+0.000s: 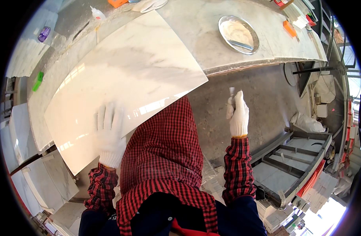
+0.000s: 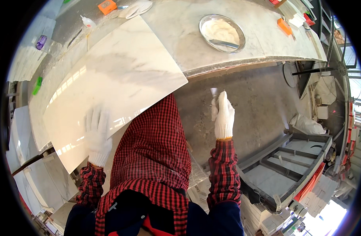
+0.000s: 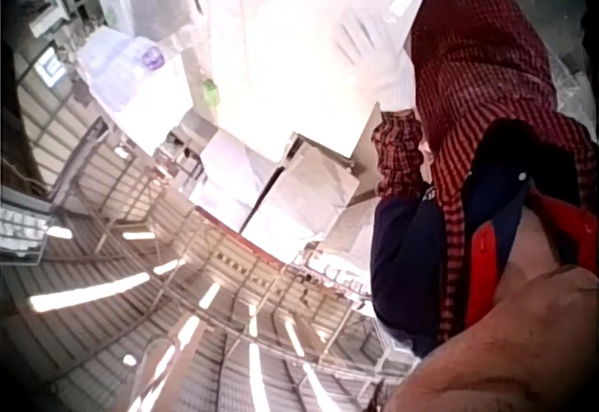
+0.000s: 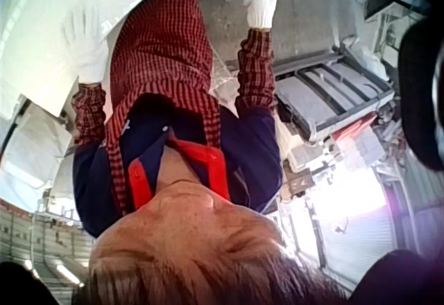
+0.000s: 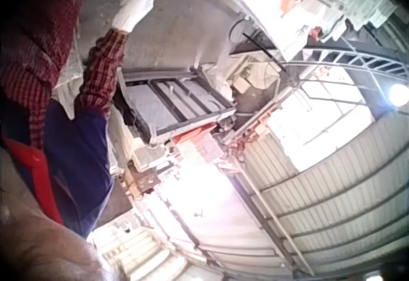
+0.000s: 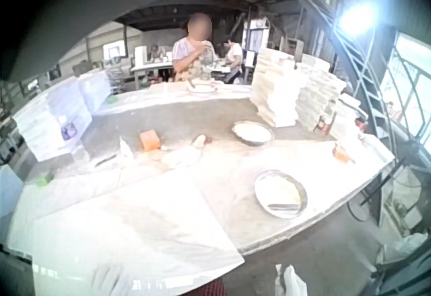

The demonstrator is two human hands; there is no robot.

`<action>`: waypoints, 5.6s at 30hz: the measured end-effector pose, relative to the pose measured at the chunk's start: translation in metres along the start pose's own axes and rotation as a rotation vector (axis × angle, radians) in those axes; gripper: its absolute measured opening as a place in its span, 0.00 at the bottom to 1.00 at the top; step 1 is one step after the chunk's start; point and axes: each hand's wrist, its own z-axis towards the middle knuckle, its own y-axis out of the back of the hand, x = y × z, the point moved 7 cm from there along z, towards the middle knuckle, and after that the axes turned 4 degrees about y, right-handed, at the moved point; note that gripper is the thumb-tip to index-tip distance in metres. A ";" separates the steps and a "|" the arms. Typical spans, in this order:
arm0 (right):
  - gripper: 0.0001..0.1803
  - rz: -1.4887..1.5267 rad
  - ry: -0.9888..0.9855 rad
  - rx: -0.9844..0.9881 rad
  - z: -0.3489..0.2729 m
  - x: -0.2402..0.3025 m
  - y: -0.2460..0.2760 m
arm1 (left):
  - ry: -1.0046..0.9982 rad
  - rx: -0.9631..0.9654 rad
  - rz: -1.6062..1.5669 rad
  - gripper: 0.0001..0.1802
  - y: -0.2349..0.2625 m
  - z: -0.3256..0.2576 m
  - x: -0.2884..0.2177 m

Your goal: The person picks up a large white ceramic tile and places it on a workbench. They use a metal scraper to smooth the edges and surface of the tile, repeatedly flipping it over to work on different sides. The person scrapes away small imperfections and dust from the tile's surface.

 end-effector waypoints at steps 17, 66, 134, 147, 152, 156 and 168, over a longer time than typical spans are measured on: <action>0.13 -0.566 0.340 0.410 0.005 0.073 -0.042 | -0.136 0.009 -0.195 0.37 0.010 0.013 -0.013; 0.08 -0.673 0.720 0.390 -0.003 0.082 -0.067 | -0.341 -0.115 -0.368 0.39 0.003 0.101 -0.153; 0.24 -1.322 0.576 -0.259 -0.002 0.163 0.024 | 0.558 -0.154 -0.881 0.16 0.050 -0.107 0.110; 0.28 -1.936 0.733 -0.099 0.072 0.204 -0.042 | 1.049 -0.191 -0.199 0.37 0.002 -0.177 0.316; 0.33 -1.518 0.978 -0.289 -0.027 0.204 -0.048 | 1.218 -0.131 -0.416 0.40 0.002 -0.181 0.314; 0.21 -0.665 0.699 -0.118 -0.084 0.104 -0.051 | 1.163 -0.235 -0.458 0.39 -0.015 -0.198 0.330; 0.29 0.389 -0.237 0.561 -0.119 -0.013 -0.254 | 1.188 -0.381 -0.420 0.35 -0.011 -0.207 0.290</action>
